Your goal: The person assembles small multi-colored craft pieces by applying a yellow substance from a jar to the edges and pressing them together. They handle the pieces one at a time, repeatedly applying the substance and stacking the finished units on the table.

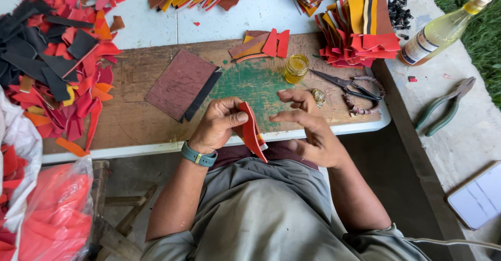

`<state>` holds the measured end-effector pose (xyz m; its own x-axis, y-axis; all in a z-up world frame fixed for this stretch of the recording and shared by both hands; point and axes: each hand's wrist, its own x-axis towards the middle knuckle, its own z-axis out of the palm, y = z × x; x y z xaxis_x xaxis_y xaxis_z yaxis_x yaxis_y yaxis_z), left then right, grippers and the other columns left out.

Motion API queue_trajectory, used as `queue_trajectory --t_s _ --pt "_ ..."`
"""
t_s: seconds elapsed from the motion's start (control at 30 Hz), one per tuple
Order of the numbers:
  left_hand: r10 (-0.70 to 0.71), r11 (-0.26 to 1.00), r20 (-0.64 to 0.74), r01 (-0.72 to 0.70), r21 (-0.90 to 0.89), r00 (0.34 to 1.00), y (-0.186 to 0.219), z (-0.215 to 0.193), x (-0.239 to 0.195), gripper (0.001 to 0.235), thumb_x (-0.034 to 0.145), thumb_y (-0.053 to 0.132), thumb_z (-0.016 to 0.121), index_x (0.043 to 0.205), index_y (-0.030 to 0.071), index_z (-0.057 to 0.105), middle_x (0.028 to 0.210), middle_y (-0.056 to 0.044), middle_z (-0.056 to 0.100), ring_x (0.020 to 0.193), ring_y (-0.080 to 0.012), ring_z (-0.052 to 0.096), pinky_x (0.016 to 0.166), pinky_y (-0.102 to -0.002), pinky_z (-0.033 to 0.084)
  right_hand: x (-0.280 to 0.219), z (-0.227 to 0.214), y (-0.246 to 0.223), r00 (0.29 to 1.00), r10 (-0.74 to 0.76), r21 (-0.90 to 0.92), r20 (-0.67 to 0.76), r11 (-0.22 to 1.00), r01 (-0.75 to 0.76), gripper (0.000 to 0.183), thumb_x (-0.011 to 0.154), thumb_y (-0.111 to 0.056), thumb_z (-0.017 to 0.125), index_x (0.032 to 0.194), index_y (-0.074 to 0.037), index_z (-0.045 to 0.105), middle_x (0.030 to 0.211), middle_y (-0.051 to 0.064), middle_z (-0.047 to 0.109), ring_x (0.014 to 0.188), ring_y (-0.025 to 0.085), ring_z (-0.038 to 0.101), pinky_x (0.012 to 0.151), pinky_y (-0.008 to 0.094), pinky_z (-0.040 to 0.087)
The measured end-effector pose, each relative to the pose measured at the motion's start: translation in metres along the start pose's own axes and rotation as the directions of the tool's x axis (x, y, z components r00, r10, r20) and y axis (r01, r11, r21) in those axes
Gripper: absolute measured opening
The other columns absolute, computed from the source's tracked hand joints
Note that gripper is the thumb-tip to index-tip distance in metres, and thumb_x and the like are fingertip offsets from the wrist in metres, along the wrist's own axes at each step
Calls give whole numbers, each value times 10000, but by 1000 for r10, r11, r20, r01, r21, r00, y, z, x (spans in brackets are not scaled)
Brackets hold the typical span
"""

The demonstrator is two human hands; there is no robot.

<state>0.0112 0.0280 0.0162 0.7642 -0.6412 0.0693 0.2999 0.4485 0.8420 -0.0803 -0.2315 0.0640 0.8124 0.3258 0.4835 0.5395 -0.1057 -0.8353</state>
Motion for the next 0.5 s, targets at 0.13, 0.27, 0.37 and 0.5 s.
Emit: queue_trajectory --t_s 0.13,0.27,0.37,0.5 --pt "-49 998 30 48 33 998 5 5 -2 157 960 119 747 1056 -1 714 942 -93 758 814 -167 729 741 -317 605 9 8 -9 999 -52 -352 10 935 52 539 916 -451 641 1365 -158 696 1570 246 402 1484 409 376 1262 543 268" --pt "-61 996 55 57 70 997 9 8 -1 164 964 127 743 1058 -5 721 896 -95 756 762 -161 724 681 -311 600 20 8 -16 988 -154 -548 7 826 133 566 947 -525 540 1386 -196 677 1553 253 404 1448 428 393 1230 570 281" --pt "-68 996 82 62 70 994 7 9 -4 159 976 127 742 1050 -12 724 916 -93 758 793 -156 729 722 -306 608 20 11 -19 988 -153 -692 24 711 127 560 980 -503 474 1414 -216 681 1550 257 412 1419 435 404 1161 564 312" --pt "-49 998 102 45 44 994 8 8 -4 155 968 113 754 1056 -8 715 935 -87 755 831 -161 737 777 -309 616 25 10 -19 973 -228 -743 17 648 165 528 991 -500 482 1403 -236 680 1536 223 425 1394 434 403 1168 587 298"
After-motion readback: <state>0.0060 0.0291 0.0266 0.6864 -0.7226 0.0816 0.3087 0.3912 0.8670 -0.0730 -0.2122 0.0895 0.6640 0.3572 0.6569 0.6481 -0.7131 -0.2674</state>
